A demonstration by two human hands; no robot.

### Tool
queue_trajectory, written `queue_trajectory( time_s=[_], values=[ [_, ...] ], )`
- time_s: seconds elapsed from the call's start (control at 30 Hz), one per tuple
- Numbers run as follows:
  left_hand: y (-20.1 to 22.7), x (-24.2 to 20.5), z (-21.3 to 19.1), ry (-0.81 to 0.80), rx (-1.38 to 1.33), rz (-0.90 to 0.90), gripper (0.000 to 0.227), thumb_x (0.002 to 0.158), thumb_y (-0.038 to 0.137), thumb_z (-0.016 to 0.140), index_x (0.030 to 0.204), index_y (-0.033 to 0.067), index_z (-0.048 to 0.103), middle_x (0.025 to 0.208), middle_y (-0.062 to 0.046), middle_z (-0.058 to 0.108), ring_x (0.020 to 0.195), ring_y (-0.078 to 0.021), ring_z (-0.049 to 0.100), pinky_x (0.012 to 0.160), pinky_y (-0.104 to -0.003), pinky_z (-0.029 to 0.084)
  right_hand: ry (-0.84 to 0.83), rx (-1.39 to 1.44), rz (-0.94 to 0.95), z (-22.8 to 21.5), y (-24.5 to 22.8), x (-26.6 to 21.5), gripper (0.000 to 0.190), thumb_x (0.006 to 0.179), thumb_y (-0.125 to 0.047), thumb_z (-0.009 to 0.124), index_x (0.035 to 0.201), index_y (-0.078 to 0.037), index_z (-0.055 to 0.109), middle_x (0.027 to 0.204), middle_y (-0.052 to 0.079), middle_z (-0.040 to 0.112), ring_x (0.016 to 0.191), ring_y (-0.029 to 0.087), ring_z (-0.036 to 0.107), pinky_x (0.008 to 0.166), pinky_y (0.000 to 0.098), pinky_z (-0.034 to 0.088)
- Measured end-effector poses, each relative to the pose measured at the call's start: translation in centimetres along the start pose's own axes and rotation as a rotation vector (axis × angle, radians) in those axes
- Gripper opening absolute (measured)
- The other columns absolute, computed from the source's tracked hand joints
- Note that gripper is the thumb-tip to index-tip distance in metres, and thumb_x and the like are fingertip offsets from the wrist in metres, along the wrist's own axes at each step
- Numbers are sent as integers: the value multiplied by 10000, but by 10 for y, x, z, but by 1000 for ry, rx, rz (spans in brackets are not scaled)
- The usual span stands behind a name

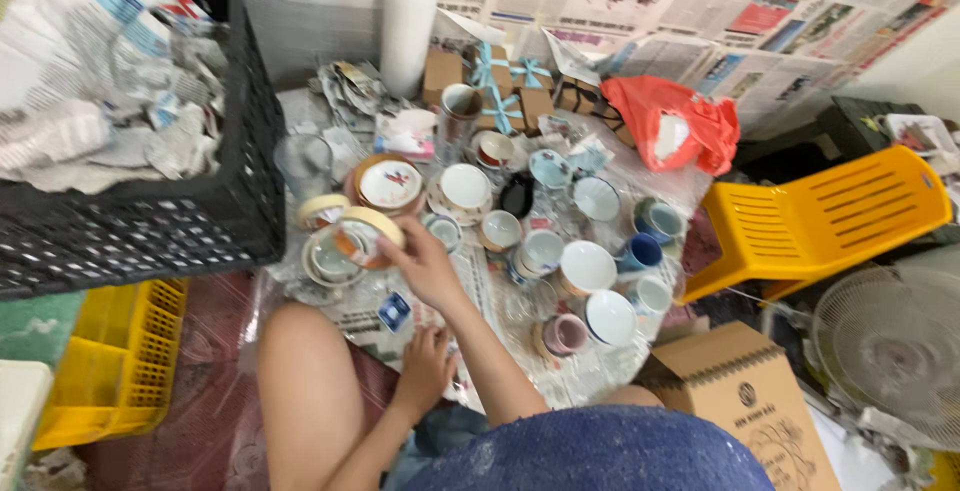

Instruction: The person sits on the floor and wraps small ceramic items, including cups and bowls, using newspaper and tape. They fold the paper around each item and secure it with tape, placing the wrapped items on the table.

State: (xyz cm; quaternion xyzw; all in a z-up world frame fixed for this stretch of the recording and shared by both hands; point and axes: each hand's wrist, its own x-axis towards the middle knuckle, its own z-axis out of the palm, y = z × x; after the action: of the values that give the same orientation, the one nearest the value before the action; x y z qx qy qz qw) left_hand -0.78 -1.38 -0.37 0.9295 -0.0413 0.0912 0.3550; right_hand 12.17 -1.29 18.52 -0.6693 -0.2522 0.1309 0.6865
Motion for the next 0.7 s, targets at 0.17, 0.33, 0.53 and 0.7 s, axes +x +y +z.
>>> queue_trajectory(
  time_s=[0.17,0.33,0.53,0.7],
  values=[
    [4,-2,6,148,-67,-25,538,882,140,640,1405,81,531,1271,-216,587,1182,-392,559,948,-496,459,168,3,227,-79,69,-130,239,1045,-225,588,1213,-59,622,801,-5,551,699,88,547,622,262,490],
    [3,-11,14,305,-429,-91,469,956,130,610,1389,19,470,1114,-187,688,1053,-405,652,894,-478,499,296,681,542,-129,149,-216,167,1047,-225,516,1165,-117,565,776,-8,526,692,124,564,639,278,487],
    [11,-10,-4,231,-251,77,315,1027,169,572,1336,159,633,1215,-128,685,1145,-354,632,971,-475,468,570,149,328,-119,206,-217,168,1049,-260,564,1135,-118,590,797,-27,564,634,59,490,553,228,401],
    [22,-8,-10,196,-173,77,454,872,319,728,1313,233,665,1161,-107,624,1087,-333,609,918,-471,455,444,9,242,-107,193,-216,185,1050,-200,605,1160,-56,639,880,-3,642,686,61,540,595,240,446]
  ],
)
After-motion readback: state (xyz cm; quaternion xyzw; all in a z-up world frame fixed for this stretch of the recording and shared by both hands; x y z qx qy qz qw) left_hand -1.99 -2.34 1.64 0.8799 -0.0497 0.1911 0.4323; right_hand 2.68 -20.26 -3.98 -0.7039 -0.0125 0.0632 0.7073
